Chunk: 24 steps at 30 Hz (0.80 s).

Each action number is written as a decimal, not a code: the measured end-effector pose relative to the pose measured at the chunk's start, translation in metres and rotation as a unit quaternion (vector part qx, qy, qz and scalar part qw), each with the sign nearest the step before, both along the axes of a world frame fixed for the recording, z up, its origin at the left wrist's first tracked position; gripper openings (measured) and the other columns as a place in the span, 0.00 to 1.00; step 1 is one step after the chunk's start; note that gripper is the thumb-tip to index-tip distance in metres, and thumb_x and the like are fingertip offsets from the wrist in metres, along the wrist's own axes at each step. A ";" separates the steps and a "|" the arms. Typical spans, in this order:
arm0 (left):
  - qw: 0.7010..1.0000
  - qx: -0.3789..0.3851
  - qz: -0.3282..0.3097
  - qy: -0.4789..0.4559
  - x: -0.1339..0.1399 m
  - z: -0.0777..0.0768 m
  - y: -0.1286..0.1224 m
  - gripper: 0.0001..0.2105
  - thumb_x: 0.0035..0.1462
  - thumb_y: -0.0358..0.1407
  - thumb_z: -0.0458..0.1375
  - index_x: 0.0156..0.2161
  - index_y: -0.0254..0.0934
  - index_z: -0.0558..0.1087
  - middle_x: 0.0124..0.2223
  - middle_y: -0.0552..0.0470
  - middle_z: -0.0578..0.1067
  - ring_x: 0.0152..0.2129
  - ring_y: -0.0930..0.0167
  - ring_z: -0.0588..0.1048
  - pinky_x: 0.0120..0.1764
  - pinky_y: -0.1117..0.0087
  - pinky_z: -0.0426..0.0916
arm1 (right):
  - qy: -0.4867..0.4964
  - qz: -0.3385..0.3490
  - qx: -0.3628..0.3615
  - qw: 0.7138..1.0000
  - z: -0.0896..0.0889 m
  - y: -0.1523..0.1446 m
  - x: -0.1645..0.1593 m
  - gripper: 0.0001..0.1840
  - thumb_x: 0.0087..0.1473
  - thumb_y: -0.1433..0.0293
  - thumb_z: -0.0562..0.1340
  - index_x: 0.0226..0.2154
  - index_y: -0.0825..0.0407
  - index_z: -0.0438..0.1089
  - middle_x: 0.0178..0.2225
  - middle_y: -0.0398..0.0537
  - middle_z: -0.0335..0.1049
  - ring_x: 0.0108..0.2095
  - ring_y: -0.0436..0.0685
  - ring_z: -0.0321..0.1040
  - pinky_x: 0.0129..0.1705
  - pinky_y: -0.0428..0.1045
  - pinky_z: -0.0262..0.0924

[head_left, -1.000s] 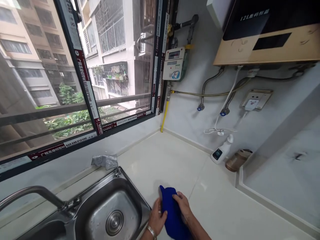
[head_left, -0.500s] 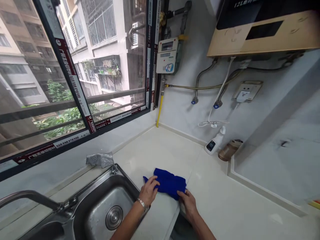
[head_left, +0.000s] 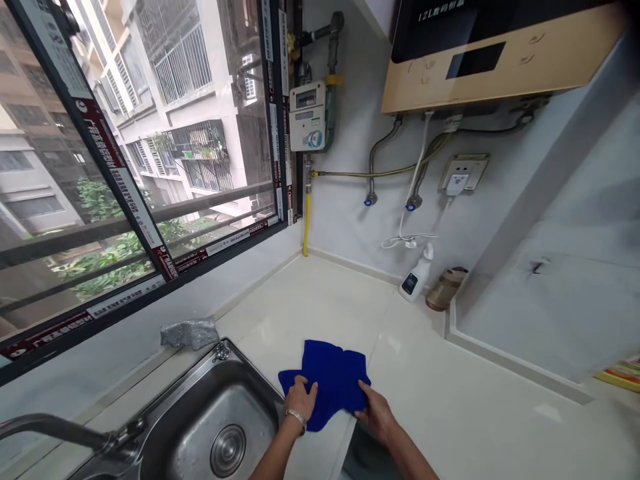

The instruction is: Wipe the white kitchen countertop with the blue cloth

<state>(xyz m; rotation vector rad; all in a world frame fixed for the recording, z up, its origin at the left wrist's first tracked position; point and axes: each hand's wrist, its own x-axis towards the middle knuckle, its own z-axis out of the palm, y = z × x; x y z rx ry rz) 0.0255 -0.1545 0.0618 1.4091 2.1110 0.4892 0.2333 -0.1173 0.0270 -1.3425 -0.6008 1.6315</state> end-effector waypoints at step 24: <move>0.866 0.352 0.104 -0.339 -0.016 0.210 0.184 0.34 0.44 0.53 0.68 0.54 0.33 0.74 0.38 0.46 0.81 0.38 0.68 0.77 0.47 0.66 0.69 | 0.086 -0.066 0.305 0.946 0.207 0.199 0.051 0.22 0.34 0.57 0.76 0.32 0.49 0.75 0.30 0.39 0.72 0.33 0.50 0.65 0.39 0.45 0.62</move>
